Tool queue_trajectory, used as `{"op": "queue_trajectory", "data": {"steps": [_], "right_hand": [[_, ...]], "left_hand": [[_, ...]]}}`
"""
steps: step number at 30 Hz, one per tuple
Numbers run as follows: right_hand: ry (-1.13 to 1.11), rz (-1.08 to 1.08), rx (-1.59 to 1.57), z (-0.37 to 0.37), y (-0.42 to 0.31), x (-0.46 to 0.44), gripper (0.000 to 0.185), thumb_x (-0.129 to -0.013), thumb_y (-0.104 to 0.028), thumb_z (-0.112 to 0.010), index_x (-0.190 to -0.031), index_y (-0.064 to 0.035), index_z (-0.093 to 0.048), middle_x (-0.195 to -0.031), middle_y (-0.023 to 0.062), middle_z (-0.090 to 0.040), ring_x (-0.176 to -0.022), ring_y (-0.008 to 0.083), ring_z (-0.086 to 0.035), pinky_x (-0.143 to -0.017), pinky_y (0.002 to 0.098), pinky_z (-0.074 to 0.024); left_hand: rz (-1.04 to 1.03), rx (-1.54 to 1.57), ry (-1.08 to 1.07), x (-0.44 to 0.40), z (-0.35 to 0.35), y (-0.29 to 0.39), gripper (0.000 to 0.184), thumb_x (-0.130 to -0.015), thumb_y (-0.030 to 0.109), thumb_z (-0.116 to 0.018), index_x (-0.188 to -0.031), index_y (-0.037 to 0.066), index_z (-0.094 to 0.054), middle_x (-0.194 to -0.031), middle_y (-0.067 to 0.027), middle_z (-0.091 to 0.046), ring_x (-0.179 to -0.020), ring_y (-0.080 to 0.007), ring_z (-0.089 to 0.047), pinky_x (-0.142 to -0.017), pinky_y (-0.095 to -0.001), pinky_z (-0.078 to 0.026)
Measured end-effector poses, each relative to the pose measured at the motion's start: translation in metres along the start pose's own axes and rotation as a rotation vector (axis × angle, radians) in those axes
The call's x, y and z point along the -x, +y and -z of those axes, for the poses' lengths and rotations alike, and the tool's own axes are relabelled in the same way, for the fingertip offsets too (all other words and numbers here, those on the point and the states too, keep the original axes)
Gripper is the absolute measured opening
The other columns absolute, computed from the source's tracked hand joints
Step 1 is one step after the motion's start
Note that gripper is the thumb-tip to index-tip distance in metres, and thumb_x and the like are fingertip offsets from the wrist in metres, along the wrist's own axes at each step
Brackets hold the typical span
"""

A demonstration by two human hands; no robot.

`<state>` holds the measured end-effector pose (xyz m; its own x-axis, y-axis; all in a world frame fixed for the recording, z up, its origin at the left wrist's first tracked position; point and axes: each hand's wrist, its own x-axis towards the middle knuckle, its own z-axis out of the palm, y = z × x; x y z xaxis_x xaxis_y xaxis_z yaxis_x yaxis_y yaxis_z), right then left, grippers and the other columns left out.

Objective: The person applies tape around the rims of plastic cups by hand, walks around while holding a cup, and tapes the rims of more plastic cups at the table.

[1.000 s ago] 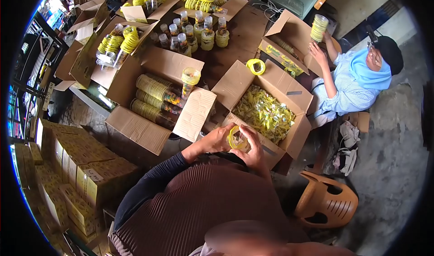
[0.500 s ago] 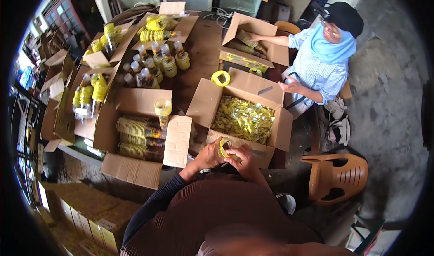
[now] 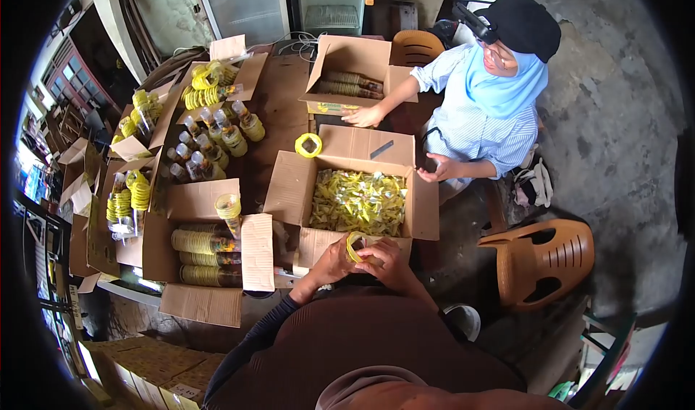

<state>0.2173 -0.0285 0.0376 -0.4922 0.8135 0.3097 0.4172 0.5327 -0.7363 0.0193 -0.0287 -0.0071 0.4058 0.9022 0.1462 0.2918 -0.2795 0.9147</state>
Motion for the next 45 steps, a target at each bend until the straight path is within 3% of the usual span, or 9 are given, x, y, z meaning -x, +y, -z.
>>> {"op": "queue_trajectory", "data": {"steps": [7, 15, 22, 26, 30, 36, 38, 41, 45], "right_hand": [[-0.065, 0.006, -0.065, 0.037, 0.030, 0.008, 0.021, -0.081, -0.018, -0.071, -0.098, -0.0082, -0.066, -0.094, 0.0064, -0.066, -0.093, 0.0279, -0.058, -0.088, 0.0394, -0.0420], [-0.070, 0.069, -0.121, 0.071, 0.052, 0.014, 0.022, -0.077, -0.016, -0.077, -0.093, -0.0050, -0.066, -0.084, 0.0066, -0.066, -0.081, 0.0257, -0.060, -0.075, 0.0372, -0.0462], [-0.105, 0.186, -0.075, 0.101, 0.066, 0.015, 0.027, -0.078, -0.019, -0.077, -0.099, -0.0049, -0.069, -0.092, 0.0081, -0.065, -0.089, 0.0260, -0.060, -0.081, 0.0371, -0.0461], [-0.329, 0.028, -0.132, 0.114, 0.086, 0.027, 0.023, -0.079, -0.016, -0.074, -0.101, -0.0076, -0.070, -0.095, 0.0075, -0.064, -0.091, 0.0271, -0.059, -0.081, 0.0378, -0.0471], [-0.276, 0.020, -0.230, 0.120, 0.094, 0.024, 0.015, -0.079, -0.008, -0.074, -0.093, -0.0078, -0.069, -0.089, 0.0071, -0.062, -0.087, 0.0263, -0.060, -0.078, 0.0365, -0.0475], [-0.157, 0.060, -0.275, 0.134, 0.087, 0.012, 0.015, -0.084, -0.003, -0.071, -0.092, 0.0022, -0.059, -0.092, 0.0094, -0.060, -0.085, 0.0155, -0.064, -0.074, 0.0272, -0.0545], [-0.134, -0.120, -0.317, 0.131, 0.093, 0.015, 0.018, -0.085, -0.009, -0.072, -0.093, 0.0005, -0.059, -0.089, 0.0100, -0.061, -0.082, 0.0177, -0.065, -0.070, 0.0296, -0.0535], [-0.169, 0.003, -0.050, 0.119, 0.105, 0.019, 0.031, -0.078, -0.023, -0.078, -0.086, -0.0027, -0.056, -0.081, 0.0118, -0.060, -0.073, 0.0296, -0.062, -0.065, 0.0395, -0.0482], [-0.280, 0.078, 0.190, 0.102, 0.111, 0.024, 0.027, -0.081, -0.019, -0.070, -0.093, -0.0010, -0.054, -0.088, 0.0142, -0.058, -0.086, 0.0323, -0.060, -0.071, 0.0430, -0.0493]], "left_hand": [[-0.009, -0.070, -0.008, -0.023, -0.039, -0.018, 0.092, -0.072, 0.023, -0.083, -0.138, -0.014, -0.029, -0.114, -0.0277, -0.059, -0.105, -0.0402, -0.060, -0.088, -0.0406, -0.049], [0.091, -0.148, -0.025, -0.042, -0.068, 0.001, 0.096, -0.075, 0.033, -0.081, -0.140, -0.013, -0.027, -0.115, -0.0279, -0.060, -0.108, -0.0395, -0.060, -0.090, -0.0414, -0.048], [0.152, -0.085, 0.082, -0.053, -0.090, 0.015, 0.092, -0.071, 0.027, -0.084, -0.136, -0.013, -0.033, -0.113, -0.0268, -0.062, -0.107, -0.0382, -0.062, -0.089, -0.0400, -0.050], [0.131, -0.083, 0.111, -0.051, -0.097, 0.027, 0.089, -0.070, 0.024, -0.083, -0.135, -0.014, -0.035, -0.109, -0.0263, -0.064, -0.104, -0.0384, -0.063, -0.086, -0.0400, -0.050], [0.185, -0.096, 0.186, -0.051, -0.111, 0.022, 0.088, -0.070, 0.029, -0.085, -0.131, -0.014, -0.039, -0.104, -0.0253, -0.065, -0.099, -0.0381, -0.065, -0.083, -0.0399, -0.051], [0.218, -0.019, 0.303, -0.053, -0.117, 0.024, 0.084, -0.068, 0.028, -0.086, -0.129, -0.010, -0.042, -0.107, -0.0247, -0.065, -0.101, -0.0368, -0.065, -0.084, -0.0384, -0.051], [0.193, -0.244, 0.330, -0.048, -0.127, 0.006, 0.083, -0.067, 0.028, -0.086, -0.129, -0.007, -0.044, -0.109, -0.0243, -0.064, -0.099, -0.0380, -0.064, -0.084, -0.0396, -0.051], [0.170, -0.294, 0.354, -0.058, -0.128, 0.053, 0.063, -0.070, 0.031, -0.081, -0.115, -0.001, -0.052, -0.100, -0.0221, -0.063, -0.094, -0.0400, -0.063, -0.077, -0.0442, -0.052], [0.171, -0.575, 0.344, -0.063, -0.136, 0.067, 0.058, -0.068, 0.033, -0.079, -0.107, 0.002, -0.050, -0.095, -0.0194, -0.062, -0.089, -0.0367, -0.064, -0.074, -0.0450, -0.052]]}}
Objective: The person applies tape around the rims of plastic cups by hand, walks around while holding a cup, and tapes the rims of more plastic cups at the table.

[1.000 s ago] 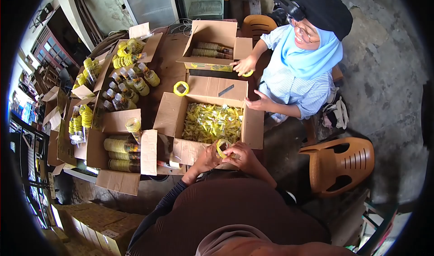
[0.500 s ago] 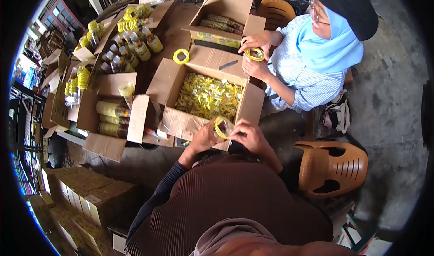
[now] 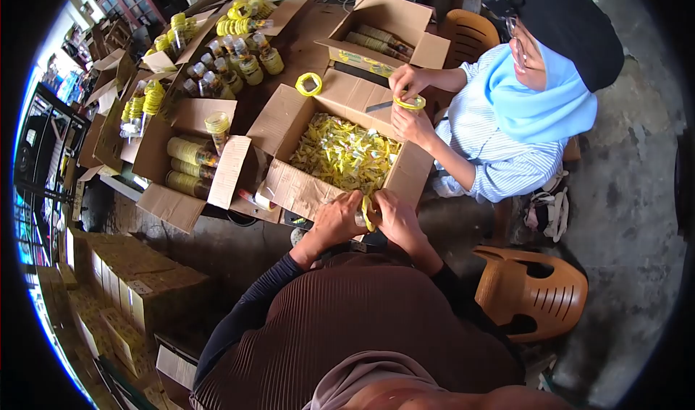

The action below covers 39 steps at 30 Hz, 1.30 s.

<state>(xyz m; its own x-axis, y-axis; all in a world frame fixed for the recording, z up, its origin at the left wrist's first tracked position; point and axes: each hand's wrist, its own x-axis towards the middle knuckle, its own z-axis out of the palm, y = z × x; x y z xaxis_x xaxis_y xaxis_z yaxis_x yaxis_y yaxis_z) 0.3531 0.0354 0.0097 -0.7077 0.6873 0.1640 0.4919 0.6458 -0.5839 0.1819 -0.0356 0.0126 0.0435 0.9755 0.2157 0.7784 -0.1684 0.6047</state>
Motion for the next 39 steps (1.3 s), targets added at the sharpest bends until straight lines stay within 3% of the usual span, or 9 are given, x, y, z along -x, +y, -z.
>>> {"op": "queue_trajectory", "data": {"steps": [3, 5, 6, 12, 16, 23, 29, 35, 39], "right_hand": [[-0.061, -0.009, 0.077, -0.010, 0.000, -0.005, 0.019, -0.085, -0.015, -0.062, -0.097, -0.0014, -0.054, -0.093, 0.0153, -0.058, -0.091, 0.0337, -0.059, -0.076, 0.0436, -0.0501], [-0.068, 0.065, 0.104, -0.007, -0.004, -0.012, 0.015, -0.085, -0.010, -0.058, -0.098, -0.0024, -0.055, -0.093, 0.0148, -0.059, -0.090, 0.0339, -0.059, -0.078, 0.0430, -0.0505], [-0.067, 0.074, 0.104, -0.007, -0.005, -0.016, 0.015, -0.085, -0.010, -0.058, -0.098, -0.0024, -0.055, -0.093, 0.0148, -0.059, -0.090, 0.0339, -0.059, -0.078, 0.0430, -0.0505], [-0.106, 0.212, 0.038, -0.020, 0.003, -0.031, 0.015, -0.086, -0.013, -0.058, -0.095, -0.0026, -0.052, -0.091, 0.0141, -0.059, -0.090, 0.0334, -0.060, -0.075, 0.0443, -0.0499], [-0.108, 0.130, -0.040, -0.038, -0.001, -0.035, 0.015, -0.087, -0.015, -0.059, -0.094, -0.0046, -0.051, -0.090, 0.0142, -0.059, -0.089, 0.0351, -0.061, -0.073, 0.0457, -0.0494], [-0.098, 0.060, -0.121, -0.060, -0.012, -0.036, 0.014, -0.089, -0.018, -0.056, -0.093, -0.0054, -0.050, -0.086, 0.0153, -0.059, -0.084, 0.0372, -0.060, -0.071, 0.0460, -0.0471], [-0.051, 0.053, -0.270, -0.064, -0.003, -0.035, 0.018, -0.094, -0.021, -0.046, -0.089, -0.0036, -0.049, -0.084, 0.0183, -0.056, -0.080, 0.0394, -0.059, -0.068, 0.0461, -0.0450], [-0.059, -0.003, -0.295, -0.069, 0.005, -0.032, 0.024, -0.097, -0.026, -0.044, -0.086, -0.0046, -0.049, -0.079, 0.0205, -0.053, -0.076, 0.0423, -0.057, -0.064, 0.0478, -0.0434], [-0.005, -0.049, -0.302, -0.077, 0.003, -0.038, 0.026, -0.097, -0.029, -0.044, -0.084, -0.0055, -0.047, -0.076, 0.0219, -0.054, -0.074, 0.0432, -0.057, -0.063, 0.0477, -0.0434]], "left_hand": [[0.014, 0.004, -0.060, 0.001, 0.003, -0.005, 0.060, -0.067, 0.033, -0.079, -0.108, 0.001, -0.048, -0.089, -0.0209, -0.064, -0.083, -0.0383, -0.065, -0.072, -0.0459, -0.052], [0.182, 0.059, -0.247, 0.001, 0.008, -0.008, 0.072, -0.067, 0.036, -0.080, -0.118, 0.000, -0.044, -0.085, -0.0241, -0.066, -0.080, -0.0403, -0.066, -0.070, -0.0480, -0.053], [0.177, 0.059, -0.217, 0.002, 0.007, -0.011, 0.071, -0.066, 0.038, -0.080, -0.115, 0.000, -0.047, -0.075, -0.0228, -0.066, -0.075, -0.0409, -0.066, -0.068, -0.0488, -0.053], [0.157, 0.190, -0.157, 0.012, 0.004, -0.032, 0.058, -0.067, 0.040, -0.079, -0.104, 0.001, -0.054, -0.080, -0.0234, -0.066, -0.078, -0.0410, -0.065, -0.070, -0.0468, -0.052], [0.264, 0.184, -0.116, 0.024, 0.010, -0.034, 0.055, -0.068, 0.037, -0.078, -0.103, 0.002, -0.054, -0.081, -0.0228, -0.066, -0.078, -0.0405, -0.066, -0.069, -0.0461, -0.052], [0.232, 0.147, -0.012, 0.047, 0.009, -0.049, 0.051, -0.067, 0.030, -0.077, -0.102, 0.001, -0.054, -0.081, -0.0235, -0.066, -0.077, -0.0408, -0.066, -0.069, -0.0447, -0.053], [0.212, 0.039, 0.074, 0.045, 0.002, -0.040, 0.052, -0.072, 0.036, -0.077, -0.102, 0.002, -0.052, -0.074, -0.0203, -0.066, -0.070, -0.0394, -0.067, -0.061, -0.0468, -0.054], [0.305, -0.026, 0.017, 0.039, 0.007, -0.019, 0.047, -0.069, 0.033, -0.076, -0.096, 0.004, -0.051, -0.075, -0.0200, -0.065, -0.071, -0.0370, -0.067, -0.061, -0.0452, -0.054], [0.259, -0.064, 0.125, 0.038, 0.002, -0.025, 0.048, -0.067, 0.032, -0.077, -0.099, 0.004, -0.054, -0.071, -0.0206, -0.064, -0.065, -0.0387, -0.065, -0.056, -0.0479, -0.052]]}}
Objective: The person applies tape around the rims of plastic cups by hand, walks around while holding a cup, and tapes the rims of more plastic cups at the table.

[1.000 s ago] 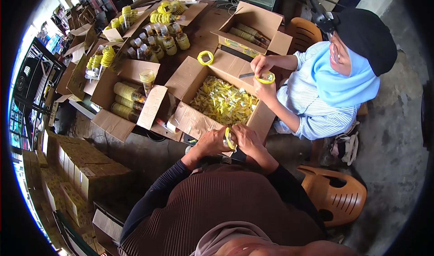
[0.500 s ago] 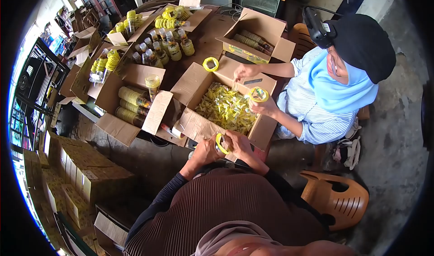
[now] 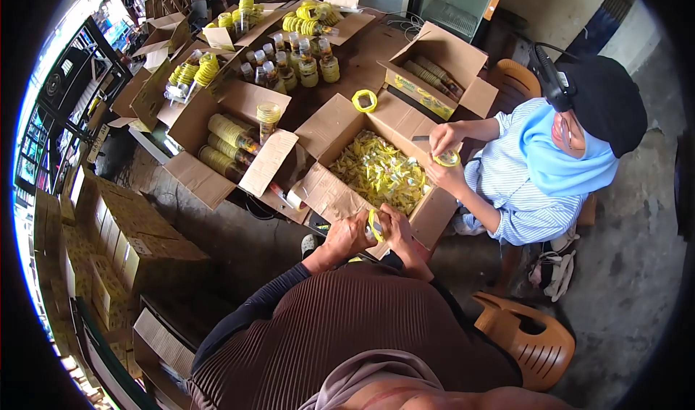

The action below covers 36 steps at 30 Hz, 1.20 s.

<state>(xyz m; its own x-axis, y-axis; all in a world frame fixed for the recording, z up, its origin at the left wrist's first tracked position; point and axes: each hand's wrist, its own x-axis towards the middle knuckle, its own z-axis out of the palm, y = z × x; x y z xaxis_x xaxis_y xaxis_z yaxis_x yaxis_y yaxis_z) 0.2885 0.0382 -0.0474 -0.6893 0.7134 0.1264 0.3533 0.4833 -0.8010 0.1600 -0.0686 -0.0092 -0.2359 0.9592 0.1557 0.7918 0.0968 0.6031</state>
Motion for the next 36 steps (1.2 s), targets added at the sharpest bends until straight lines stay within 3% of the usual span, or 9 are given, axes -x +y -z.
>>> {"op": "queue_trajectory", "data": {"steps": [5, 6, 8, 11, 14, 19, 27, 30, 36], "right_hand": [[0.064, -0.127, 0.096, -0.009, 0.013, -0.007, 0.031, -0.094, -0.032, -0.043, -0.086, -0.0046, -0.055, -0.076, 0.0262, -0.057, -0.075, 0.0442, -0.059, -0.064, 0.0490, -0.0437], [0.178, -0.093, -0.083, -0.012, 0.040, -0.012, 0.035, -0.093, -0.033, -0.042, -0.086, -0.0024, -0.057, -0.076, 0.0261, -0.059, -0.074, 0.0418, -0.060, -0.063, 0.0477, -0.0439], [0.235, -0.190, 0.124, 0.020, 0.087, -0.013, 0.037, -0.095, -0.032, -0.043, -0.085, 0.0009, -0.056, -0.072, 0.0220, -0.059, -0.068, 0.0331, -0.061, -0.061, 0.0435, -0.0428], [0.233, -0.401, -0.387, 0.040, 0.137, -0.016, 0.025, -0.094, -0.021, -0.055, -0.083, 0.0016, -0.053, -0.064, 0.0109, -0.048, -0.060, 0.0149, -0.044, -0.056, 0.0342, -0.0366], [0.219, -0.145, -0.207, 0.055, 0.067, -0.015, 0.025, -0.093, -0.020, -0.061, -0.081, 0.0007, -0.052, -0.062, 0.0110, -0.046, -0.059, 0.0151, -0.041, -0.055, 0.0330, -0.0358], [0.174, -0.135, 0.055, 0.037, 0.037, -0.015, 0.019, -0.087, -0.019, -0.066, -0.092, -0.0005, -0.063, -0.083, 0.0202, -0.061, -0.074, 0.0321, -0.060, -0.065, 0.0406, -0.0450], [0.106, -0.223, 0.155, 0.028, 0.049, -0.017, 0.043, -0.085, -0.006, -0.052, -0.127, -0.0022, -0.056, -0.109, 0.0194, -0.062, -0.098, 0.0360, -0.062, -0.087, 0.0434, -0.0490], [0.348, 0.103, 0.322, 0.016, 0.066, -0.016, 0.040, -0.085, -0.006, -0.055, -0.125, -0.0042, -0.056, -0.103, 0.0179, -0.063, -0.091, 0.0349, -0.062, -0.082, 0.0428, -0.0498], [0.165, -0.018, -0.072, 0.024, -0.006, -0.016, 0.019, -0.087, -0.017, -0.066, -0.100, -0.0060, -0.058, -0.091, 0.0129, -0.061, -0.085, 0.0255, -0.062, -0.070, 0.0346, -0.0497]], "left_hand": [[0.053, -0.016, 0.002, -0.001, 0.007, 0.012, 0.039, -0.071, 0.026, -0.075, -0.092, 0.004, -0.051, -0.079, -0.0183, -0.064, -0.072, -0.0364, -0.066, -0.063, -0.0460, -0.053], [0.052, -0.012, 0.000, 0.000, 0.009, 0.011, 0.039, -0.071, 0.026, -0.075, -0.092, 0.004, -0.051, -0.079, -0.0183, -0.064, -0.072, -0.0364, -0.066, -0.063, -0.0460, -0.053], [-0.100, -0.018, 0.203, 0.005, 0.018, 0.008, 0.038, -0.071, 0.025, -0.076, -0.092, 0.004, -0.052, -0.080, -0.0153, -0.062, -0.072, -0.0338, -0.065, -0.063, -0.0436, -0.052], [0.018, 0.027, 0.258, 0.009, 0.021, -0.007, 0.043, -0.070, 0.024, -0.078, -0.096, 0.003, -0.052, -0.082, -0.0159, -0.061, -0.078, -0.0355, -0.063, -0.072, -0.0437, -0.051], [0.091, 0.059, 0.208, 0.004, 0.028, -0.016, 0.054, -0.071, 0.023, -0.078, -0.107, -0.001, -0.048, -0.093, -0.0207, -0.060, -0.089, -0.0389, -0.061, -0.079, -0.0454, -0.050], [-0.022, 0.257, 0.232, -0.011, 0.032, -0.027, 0.059, -0.071, 0.016, -0.077, -0.117, -0.004, -0.045, -0.104, -0.0237, -0.058, -0.100, -0.0405, -0.058, -0.087, -0.0437, -0.048], [-0.070, 0.228, 0.203, -0.013, 0.025, -0.024, 0.061, -0.069, 0.018, -0.083, -0.113, 0.000, -0.045, -0.097, -0.0206, -0.061, -0.092, -0.0393, -0.062, -0.078, -0.0428, -0.051], [0.038, 0.195, 0.131, -0.010, 0.026, -0.014, 0.063, -0.069, 0.020, -0.083, -0.114, 0.000, -0.044, -0.096, -0.0203, -0.061, -0.091, -0.0389, -0.062, -0.077, -0.0424, -0.051], [0.016, 0.135, 0.099, -0.015, 0.027, -0.014, 0.054, -0.067, 0.019, -0.080, -0.109, -0.001, -0.052, -0.097, -0.0193, -0.058, -0.093, -0.0390, -0.060, -0.079, -0.0436, -0.050]]}}
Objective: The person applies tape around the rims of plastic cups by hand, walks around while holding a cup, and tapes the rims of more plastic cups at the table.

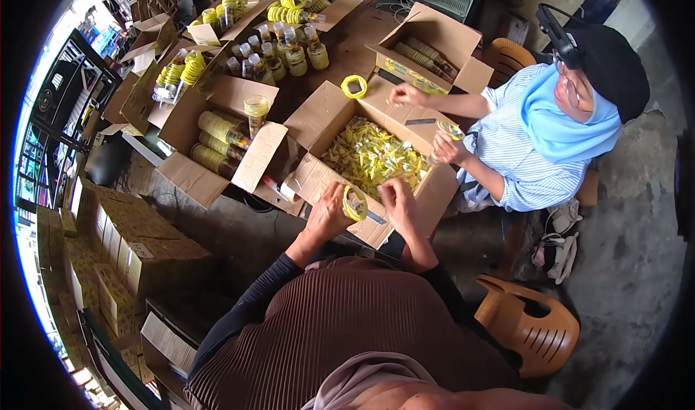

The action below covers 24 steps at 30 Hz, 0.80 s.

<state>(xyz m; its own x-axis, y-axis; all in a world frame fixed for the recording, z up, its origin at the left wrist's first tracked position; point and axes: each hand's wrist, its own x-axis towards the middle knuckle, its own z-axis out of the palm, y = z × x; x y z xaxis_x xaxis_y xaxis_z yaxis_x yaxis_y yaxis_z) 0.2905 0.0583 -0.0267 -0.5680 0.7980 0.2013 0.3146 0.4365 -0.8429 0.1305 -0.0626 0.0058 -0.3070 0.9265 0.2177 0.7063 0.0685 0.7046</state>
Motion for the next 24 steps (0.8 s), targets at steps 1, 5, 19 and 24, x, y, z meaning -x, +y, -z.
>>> {"op": "queue_trajectory", "data": {"steps": [1, 5, 19, 24], "right_hand": [[-0.106, -0.030, 0.066, 0.006, -0.029, 0.000, 0.023, -0.086, -0.022, -0.068, -0.093, -0.0042, -0.055, -0.086, 0.0126, -0.060, -0.082, 0.0278, -0.061, -0.068, 0.0380, -0.0484], [-0.158, 0.292, 0.372, -0.007, -0.037, -0.004, 0.025, -0.086, -0.022, -0.066, -0.089, -0.0008, -0.053, -0.083, 0.0151, -0.058, -0.081, 0.0352, -0.059, -0.072, 0.0438, -0.0472], [-0.217, 0.401, 0.521, -0.037, -0.058, -0.027, 0.018, -0.085, -0.019, -0.060, -0.088, -0.0017, -0.055, -0.085, 0.0145, -0.057, -0.083, 0.0329, -0.060, -0.071, 0.0443, -0.0497], [-0.269, 0.330, 0.503, -0.033, -0.079, -0.032, 0.016, -0.084, -0.016, -0.060, -0.088, -0.0017, -0.054, -0.085, 0.0140, -0.057, -0.082, 0.0327, -0.061, -0.070, 0.0443, -0.0493]], "left_hand": [[-0.029, -0.045, -0.009, -0.001, -0.003, -0.005, 0.054, -0.067, 0.020, -0.080, -0.108, -0.001, -0.052, -0.096, -0.0192, -0.058, -0.092, -0.0385, -0.060, -0.079, -0.0437, -0.050], [-0.089, -0.114, -0.091, -0.006, 0.000, -0.009, 0.053, -0.068, 0.026, -0.079, -0.105, 0.000, -0.052, -0.094, -0.0190, -0.059, -0.093, -0.0366, -0.060, -0.080, -0.0438, -0.049], [-0.160, 0.168, -0.669, -0.051, 0.052, -0.048, 0.074, -0.067, 0.025, -0.083, -0.122, -0.005, -0.042, -0.092, -0.0194, -0.064, -0.090, -0.0319, -0.066, -0.079, -0.0381, -0.051], [-0.179, 0.328, -0.796, -0.067, 0.057, -0.066, 0.072, -0.067, 0.031, -0.082, -0.121, -0.004, -0.048, -0.094, -0.0180, -0.066, -0.090, -0.0266, -0.066, -0.079, -0.0364, -0.050]]}}
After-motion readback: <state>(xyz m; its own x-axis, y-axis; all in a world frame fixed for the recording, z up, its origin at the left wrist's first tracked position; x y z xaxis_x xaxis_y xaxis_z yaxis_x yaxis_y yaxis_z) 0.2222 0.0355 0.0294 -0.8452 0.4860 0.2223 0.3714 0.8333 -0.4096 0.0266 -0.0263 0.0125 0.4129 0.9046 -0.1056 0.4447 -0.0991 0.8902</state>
